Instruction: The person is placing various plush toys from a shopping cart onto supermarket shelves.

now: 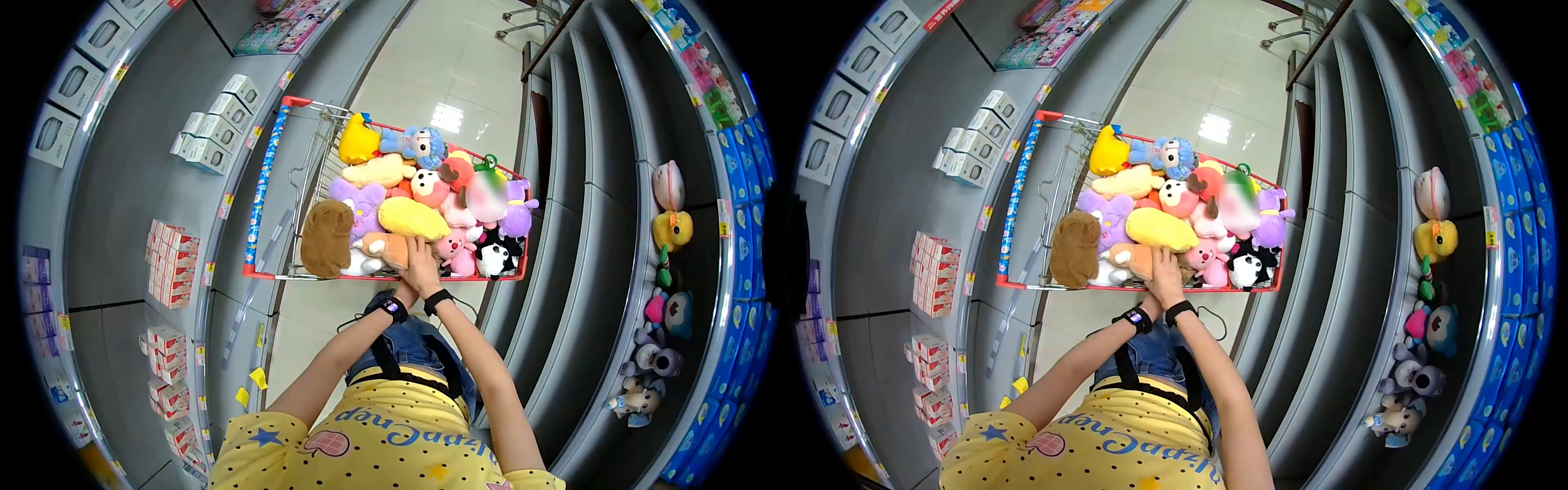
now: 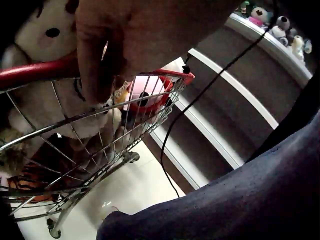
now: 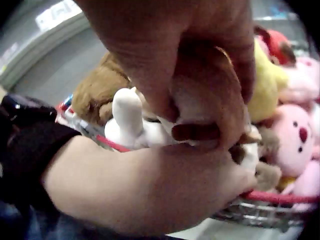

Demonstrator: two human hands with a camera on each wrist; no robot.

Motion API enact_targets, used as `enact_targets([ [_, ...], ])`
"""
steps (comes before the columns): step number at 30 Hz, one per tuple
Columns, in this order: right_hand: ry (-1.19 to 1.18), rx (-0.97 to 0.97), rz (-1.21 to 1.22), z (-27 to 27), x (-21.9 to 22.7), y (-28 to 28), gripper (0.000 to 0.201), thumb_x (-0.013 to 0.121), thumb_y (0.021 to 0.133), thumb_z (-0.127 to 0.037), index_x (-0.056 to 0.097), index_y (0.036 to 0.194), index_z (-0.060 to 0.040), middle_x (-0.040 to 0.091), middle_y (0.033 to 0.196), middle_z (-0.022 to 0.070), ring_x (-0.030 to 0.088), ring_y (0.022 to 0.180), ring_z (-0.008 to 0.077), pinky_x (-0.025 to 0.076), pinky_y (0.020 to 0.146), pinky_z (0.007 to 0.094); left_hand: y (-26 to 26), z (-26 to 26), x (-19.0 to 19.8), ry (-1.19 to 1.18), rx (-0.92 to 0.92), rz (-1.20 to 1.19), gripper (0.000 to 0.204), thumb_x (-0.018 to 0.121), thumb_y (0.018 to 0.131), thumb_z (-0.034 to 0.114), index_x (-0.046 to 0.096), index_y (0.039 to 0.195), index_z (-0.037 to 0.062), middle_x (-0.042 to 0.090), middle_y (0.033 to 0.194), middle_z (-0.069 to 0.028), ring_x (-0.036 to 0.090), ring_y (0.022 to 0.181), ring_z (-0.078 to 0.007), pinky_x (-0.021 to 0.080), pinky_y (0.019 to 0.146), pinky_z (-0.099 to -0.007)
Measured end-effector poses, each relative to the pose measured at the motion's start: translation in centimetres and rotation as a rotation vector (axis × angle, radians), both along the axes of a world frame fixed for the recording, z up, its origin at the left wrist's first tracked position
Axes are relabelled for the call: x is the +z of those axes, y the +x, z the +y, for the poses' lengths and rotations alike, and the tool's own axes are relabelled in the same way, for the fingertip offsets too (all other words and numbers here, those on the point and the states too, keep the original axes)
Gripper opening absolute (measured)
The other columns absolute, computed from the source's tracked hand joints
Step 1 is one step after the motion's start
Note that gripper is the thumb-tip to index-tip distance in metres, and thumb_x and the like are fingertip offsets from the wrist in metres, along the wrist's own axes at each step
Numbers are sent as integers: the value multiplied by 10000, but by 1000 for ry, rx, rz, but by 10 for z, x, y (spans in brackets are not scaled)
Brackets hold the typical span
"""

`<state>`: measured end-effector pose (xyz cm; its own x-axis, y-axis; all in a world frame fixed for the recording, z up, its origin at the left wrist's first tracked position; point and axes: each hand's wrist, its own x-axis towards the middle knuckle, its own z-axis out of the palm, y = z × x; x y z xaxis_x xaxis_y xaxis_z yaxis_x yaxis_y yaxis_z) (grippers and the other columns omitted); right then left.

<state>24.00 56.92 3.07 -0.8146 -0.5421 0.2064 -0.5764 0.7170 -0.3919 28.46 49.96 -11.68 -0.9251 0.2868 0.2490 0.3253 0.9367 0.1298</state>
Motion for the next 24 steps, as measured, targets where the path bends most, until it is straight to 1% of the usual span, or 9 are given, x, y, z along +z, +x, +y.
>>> enact_targets([
  [3,-478,-6,-346,23,8,-18,731,769,591,-243,423,1180,17,535,1106,236,539,982,432,468,836,440,1,1,7,55,-3,-26,341,488,802,34,564,1133,54,589,1121,-170,556,1069,-295,440,908,-387],
  [7,-725,-168,-808,79,63,-28,761,795,654,-285,341,1157,61,536,1064,196,569,977,221,496,814,314,2,0,38,201,-74,113,413,458,826,54,525,1229,109,567,1167,-180,558,1071,-311,449,906,-402],
  [10,-871,-251,-881,135,130,-1,689,776,708,-258,369,1192,17,545,1108,145,555,1026,186,503,810,288,3,2,67,193,80,-507,309,445,813,11,601,1074,58,629,995,-188,606,934,-329,490,783,-423],
  [12,-1040,-265,-761,178,113,19,715,773,721,-240,381,1270,-4,544,1164,106,548,1046,139,496,842,285,5,-9,44,343,-160,-127,234,431,821,5,597,984,26,623,918,-201,611,845,-335,493,686,-434],
  [13,-1029,-361,-858,201,132,36,722,769,725,-227,373,1284,0,541,1170,115,542,1061,150,499,848,289,5,-5,47,155,-92,-269,230,435,827,14,591,997,22,610,847,-192,595,814,-360,476,696,-446],
  [15,-1239,-320,-499,235,145,88,712,757,733,-216,368,1284,9,546,1149,115,570,1006,157,523,781,277,6,6,81,229,-193,-270,225,429,824,-1,575,996,-3,589,832,-223,581,800,-371,465,670,-450],
  [18,-1397,-575,-554,294,173,183,694,748,741,-192,361,1279,14,552,1103,105,571,961,141,524,784,269,9,-2,43,119,-186,-227,245,433,827,-5,562,1036,-12,589,854,-231,569,828,-386,464,699,-446],
  [20,-1449,-787,-280,308,178,234,685,737,753,-176,337,1287,-23,520,1124,101,550,996,149,522,765,264,9,-4,41,90,-151,-264,287,437,816,-23,548,1080,-22,586,894,-240,553,856,-398,453,738,-460],
  [24,-1063,-1245,199,361,204,339,666,724,734,-113,358,1284,-30,527,1144,112,546,1032,175,499,832,281,-7,-22,38,44,-275,-355,386,435,804,-51,497,1185,-49,578,975,-256,520,929,-416,433,811,-453],
])
